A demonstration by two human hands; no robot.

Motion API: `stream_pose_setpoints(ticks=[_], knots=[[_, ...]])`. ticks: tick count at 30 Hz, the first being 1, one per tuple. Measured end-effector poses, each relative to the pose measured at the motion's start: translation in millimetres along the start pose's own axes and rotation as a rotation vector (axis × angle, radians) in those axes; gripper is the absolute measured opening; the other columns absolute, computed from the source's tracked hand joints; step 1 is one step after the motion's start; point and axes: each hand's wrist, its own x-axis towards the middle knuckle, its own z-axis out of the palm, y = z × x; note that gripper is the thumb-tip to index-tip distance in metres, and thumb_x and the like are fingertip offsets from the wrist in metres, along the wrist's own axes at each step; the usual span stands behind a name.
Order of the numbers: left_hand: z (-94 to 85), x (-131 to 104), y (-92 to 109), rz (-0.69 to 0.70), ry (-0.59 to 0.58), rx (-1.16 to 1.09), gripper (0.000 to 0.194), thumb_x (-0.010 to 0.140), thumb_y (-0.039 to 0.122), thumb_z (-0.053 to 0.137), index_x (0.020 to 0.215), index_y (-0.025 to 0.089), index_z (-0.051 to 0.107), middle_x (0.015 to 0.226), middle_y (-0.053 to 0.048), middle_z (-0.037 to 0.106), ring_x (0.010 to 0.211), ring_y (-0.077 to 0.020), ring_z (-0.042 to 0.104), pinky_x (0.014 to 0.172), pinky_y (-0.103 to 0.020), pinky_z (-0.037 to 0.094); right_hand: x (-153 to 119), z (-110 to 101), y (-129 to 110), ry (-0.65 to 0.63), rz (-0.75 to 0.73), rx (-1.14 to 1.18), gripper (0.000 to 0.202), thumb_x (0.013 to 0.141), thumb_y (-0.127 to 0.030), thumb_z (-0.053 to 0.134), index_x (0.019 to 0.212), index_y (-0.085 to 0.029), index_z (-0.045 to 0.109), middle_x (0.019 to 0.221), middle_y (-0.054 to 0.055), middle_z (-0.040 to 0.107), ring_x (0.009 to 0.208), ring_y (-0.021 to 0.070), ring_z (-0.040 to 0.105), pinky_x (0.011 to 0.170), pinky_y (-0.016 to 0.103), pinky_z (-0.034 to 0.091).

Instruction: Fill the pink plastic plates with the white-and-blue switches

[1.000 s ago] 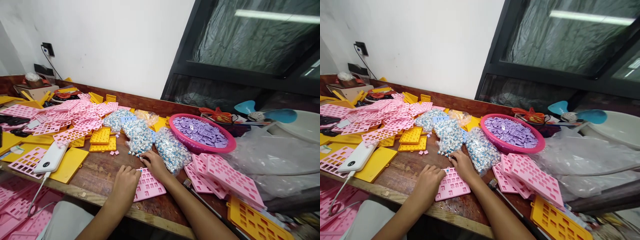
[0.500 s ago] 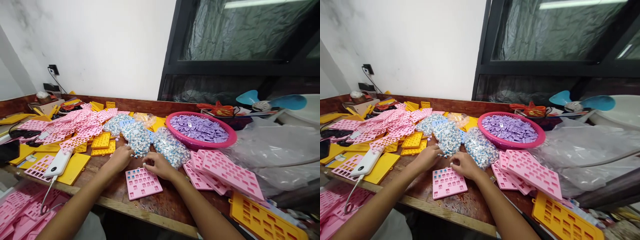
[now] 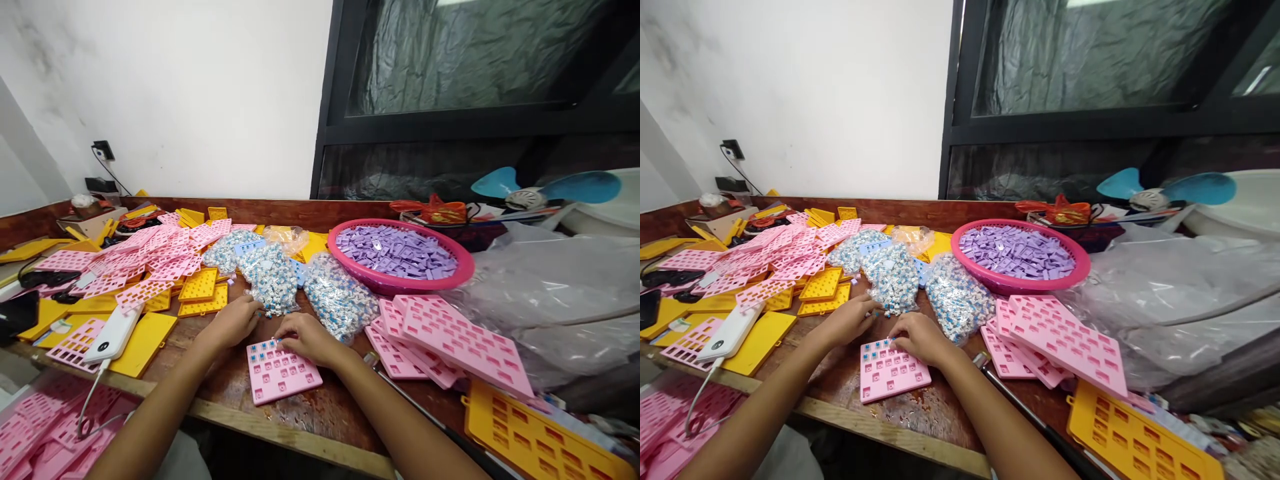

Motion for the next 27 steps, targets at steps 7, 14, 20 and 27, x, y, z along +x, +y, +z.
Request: stream_pose_setpoints(ticks=[7, 14, 20, 27], knots=[[2.4, -62.8, 47.8, -0.014, 0.176, -0.402, 0.019, 0.095, 0.019, 0.053, 0.107, 0.023, 0.067, 0.104, -0.004, 0.07, 0.098, -0.0204, 0.063, 0.086, -0.031, 0.047, 0.5, 3.9, 7.1, -0.002, 0.035, 0.069, 0.006, 0.079, -0.024, 0.081, 0.085, -0.023, 0.082, 0.086, 0.004, 0.072, 0.083, 0.0191, 0.065, 0.078, 0.029, 0.048], [31.5, -65.9, 55.5, -0.063, 0.17, -0.181, 0.016, 0.095, 0.024, 0.057, 0.104, 0.022, 0.07, 0.099, -0.005, 0.07, 0.099, -0.0243, 0.06, 0.088, -0.036, 0.044, -0.5, 16.7, 15.1, 0.102, 0.143, 0.196, 0.009, 0.078, -0.026, 0.082, 0.081, -0.019, 0.077, 0.084, 0.003, 0.07, 0.079, 0.0181, 0.064, 0.072, 0.028, 0.048], [29.0, -68.0, 48.4, -0.155, 0.165, -0.165, 0.014, 0.096, 0.023, 0.056, 0.098, 0.021, 0.069, 0.097, -0.004, 0.066, 0.096, -0.0215, 0.06, 0.082, -0.032, 0.045, 1.0, 19.3, 13.2, 0.101, 0.139, 0.178, 0.007, 0.08, -0.024, 0.08, 0.077, -0.019, 0.076, 0.082, 0.003, 0.069, 0.078, 0.018, 0.064, 0.071, 0.029, 0.048], [30.8, -65.2, 53.0, -0.181, 0.16, -0.016, 0.012, 0.096, 0.025, 0.055, 0.094, 0.022, 0.067, 0.096, -0.004, 0.066, 0.095, -0.023, 0.059, 0.079, -0.035, 0.044, 4.8, 16.0, 14.0, 0.152, 0.115, 0.146, 0.011, 0.089, -0.029, 0.071, 0.093, -0.02, 0.077, 0.093, 0.006, 0.073, 0.087, 0.0209, 0.066, 0.08, 0.032, 0.051]])
